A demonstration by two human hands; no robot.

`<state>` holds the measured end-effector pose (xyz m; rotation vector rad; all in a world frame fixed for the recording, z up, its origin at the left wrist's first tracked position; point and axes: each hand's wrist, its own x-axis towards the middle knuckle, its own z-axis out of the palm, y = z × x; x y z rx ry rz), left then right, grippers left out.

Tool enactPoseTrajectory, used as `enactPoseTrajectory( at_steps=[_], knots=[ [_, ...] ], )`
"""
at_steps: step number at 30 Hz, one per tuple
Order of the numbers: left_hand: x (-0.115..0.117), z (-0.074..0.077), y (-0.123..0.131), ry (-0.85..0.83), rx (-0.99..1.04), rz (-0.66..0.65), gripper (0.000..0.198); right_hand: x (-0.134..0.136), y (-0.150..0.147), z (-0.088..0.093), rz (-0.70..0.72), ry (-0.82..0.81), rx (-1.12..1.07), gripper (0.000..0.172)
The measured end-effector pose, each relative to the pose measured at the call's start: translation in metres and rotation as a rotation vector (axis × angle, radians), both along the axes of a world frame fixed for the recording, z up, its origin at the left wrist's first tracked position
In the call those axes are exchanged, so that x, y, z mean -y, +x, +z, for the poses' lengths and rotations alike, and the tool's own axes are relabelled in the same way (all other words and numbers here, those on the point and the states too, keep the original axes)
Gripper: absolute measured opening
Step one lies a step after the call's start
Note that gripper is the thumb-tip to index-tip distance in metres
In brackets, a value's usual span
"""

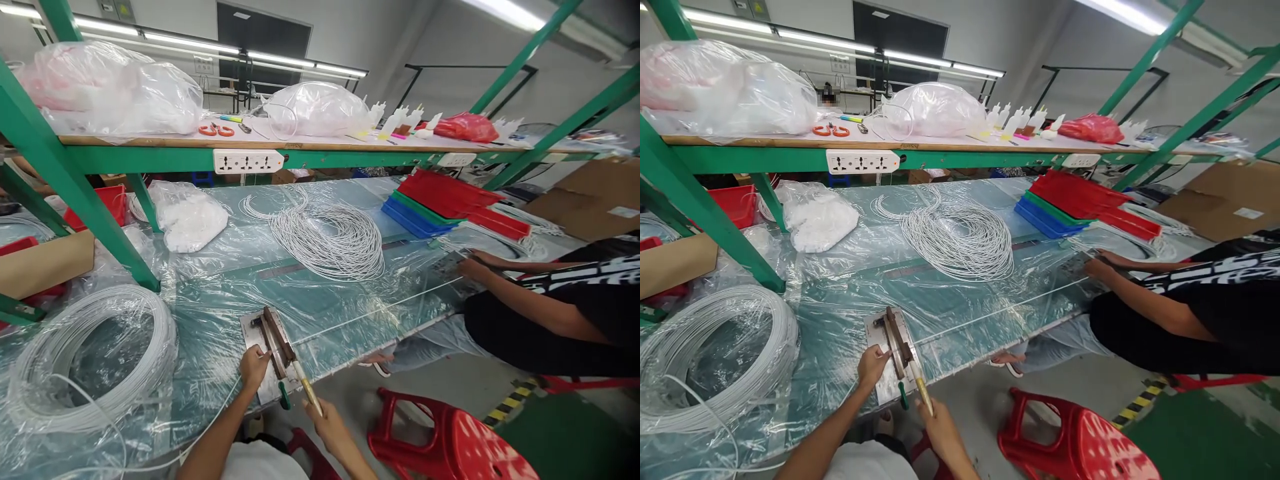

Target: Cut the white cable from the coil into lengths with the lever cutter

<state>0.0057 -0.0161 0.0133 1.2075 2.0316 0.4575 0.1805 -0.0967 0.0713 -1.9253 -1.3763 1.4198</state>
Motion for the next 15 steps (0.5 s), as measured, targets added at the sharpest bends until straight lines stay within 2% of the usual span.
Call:
enactPoseTrajectory(
  at_steps=[3,9,13,15],
  knots=[
    [0.001,0.0,0.0,-0.004,0.01,0.001,0.025,0.003,-0.001,-0.005,0.013,0.097,0.087,0.038],
    [0.001,-0.004,0.002,0.022,0.03,0.007,0.027,0.006,-0.001,-0.007,-0.008,0.091,0.164,0.041],
    [0.004,-0.005,0.001,0.061,0.09,0.021,0.026,0.016,-0.005,-0.032,-0.059,0.083,0.135,0.042],
    [0.004,-0.006,-0.003,0.09,0.142,0.028,0.028,0.022,-0.008,-0.042,-0.039,0.038,0.059,0.043]
  ],
)
